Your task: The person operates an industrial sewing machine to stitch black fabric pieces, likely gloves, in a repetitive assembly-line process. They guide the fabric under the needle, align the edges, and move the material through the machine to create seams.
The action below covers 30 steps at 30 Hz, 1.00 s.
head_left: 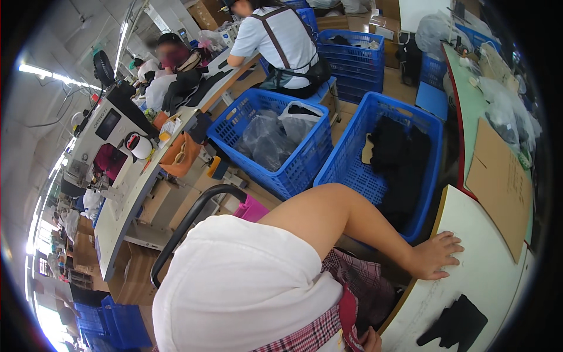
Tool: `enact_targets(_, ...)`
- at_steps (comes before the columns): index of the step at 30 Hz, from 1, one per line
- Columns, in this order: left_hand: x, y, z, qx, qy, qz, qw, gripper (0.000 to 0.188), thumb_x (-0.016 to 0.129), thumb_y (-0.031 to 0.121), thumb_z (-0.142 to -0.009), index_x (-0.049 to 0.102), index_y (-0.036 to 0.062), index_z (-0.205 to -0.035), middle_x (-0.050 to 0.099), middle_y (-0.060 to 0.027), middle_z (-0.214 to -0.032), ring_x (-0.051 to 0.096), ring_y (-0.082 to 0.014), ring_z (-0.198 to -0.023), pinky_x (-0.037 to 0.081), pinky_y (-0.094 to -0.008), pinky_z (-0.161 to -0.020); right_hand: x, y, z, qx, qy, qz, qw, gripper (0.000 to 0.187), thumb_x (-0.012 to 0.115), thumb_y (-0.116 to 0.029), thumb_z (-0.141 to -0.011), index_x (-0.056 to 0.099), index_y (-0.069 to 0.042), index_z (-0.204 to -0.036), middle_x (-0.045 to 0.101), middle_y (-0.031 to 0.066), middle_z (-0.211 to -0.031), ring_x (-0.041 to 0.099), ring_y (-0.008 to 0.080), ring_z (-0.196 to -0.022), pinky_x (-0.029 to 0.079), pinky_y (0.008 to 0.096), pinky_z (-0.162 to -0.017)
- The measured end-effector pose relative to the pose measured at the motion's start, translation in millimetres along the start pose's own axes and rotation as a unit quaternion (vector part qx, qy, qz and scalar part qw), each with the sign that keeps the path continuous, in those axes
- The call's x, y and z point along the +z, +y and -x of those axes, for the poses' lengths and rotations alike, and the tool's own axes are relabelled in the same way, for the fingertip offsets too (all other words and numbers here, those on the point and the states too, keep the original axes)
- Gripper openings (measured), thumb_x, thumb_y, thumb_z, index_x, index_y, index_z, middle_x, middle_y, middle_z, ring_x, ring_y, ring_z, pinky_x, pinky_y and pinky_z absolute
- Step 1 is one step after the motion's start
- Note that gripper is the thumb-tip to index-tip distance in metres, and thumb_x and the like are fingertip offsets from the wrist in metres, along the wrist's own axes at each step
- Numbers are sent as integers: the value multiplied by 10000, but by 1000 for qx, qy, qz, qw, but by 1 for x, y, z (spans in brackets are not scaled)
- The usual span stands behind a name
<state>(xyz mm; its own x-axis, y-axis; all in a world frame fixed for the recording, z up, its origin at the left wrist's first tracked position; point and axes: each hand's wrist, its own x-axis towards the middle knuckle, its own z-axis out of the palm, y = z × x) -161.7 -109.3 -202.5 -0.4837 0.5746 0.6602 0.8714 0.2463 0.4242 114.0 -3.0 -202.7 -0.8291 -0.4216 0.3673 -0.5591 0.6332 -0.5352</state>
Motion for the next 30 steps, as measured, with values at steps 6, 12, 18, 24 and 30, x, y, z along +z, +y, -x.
enact_targets(6, -1, 1, 0, -5, -1, -5, 1000, 437, 686, 355, -835, 656, 82, -1175, 473, -189, -1391, 350, -387, -1383, 187, -548, -1188, -2, 0, 7, -6, 5, 13, 1000, 437, 679, -235, -906, 509, 57, -1184, 638, 167, -698, 608, 349, -641, 486, 491, -705)
enact_targets(12, 0, 3, 0, -5, 0, -7, 1000, 436, 677, 355, -836, 656, 84, -1177, 473, -188, -1390, 345, -382, -1385, 189, -544, -1183, 12, 14, 43, 196, -142, -52, 969, 426, 593, -294, -962, 510, 57, -1188, 627, 157, -751, 570, 322, -654, 487, 460, -710)
enact_targets(18, -1, 3, 0, -4, -3, -14, 1000, 430, 665, 354, -844, 651, 88, -1182, 466, -181, -1394, 337, -376, -1388, 184, -541, -1186, 14, 10, 40, 373, -150, -130, 906, 327, 531, -266, -1005, 652, 37, -1009, 608, 151, -779, 518, 294, -598, 489, 382, -632)
enact_targets(24, -1, 3, 0, -7, -4, -13, 1000, 432, 661, 351, -847, 647, 89, -1191, 463, -180, -1399, 335, -374, -1391, 177, -541, -1191, -4, -30, -8, 57, 57, 26, 996, 303, 533, -238, -1006, 687, 8, -917, 637, 144, -766, 502, 291, -550, 485, 367, -586)
enact_targets(30, -2, 3, 0, -5, -5, -16, 1000, 435, 656, 344, -847, 646, 87, -1198, 462, -182, -1399, 336, -374, -1391, 183, -544, -1189, -6, -33, -13, 52, 62, 37, 996, 296, 531, -230, -1006, 687, 8, -924, 647, 145, -781, 508, 291, -562, 488, 369, -592)
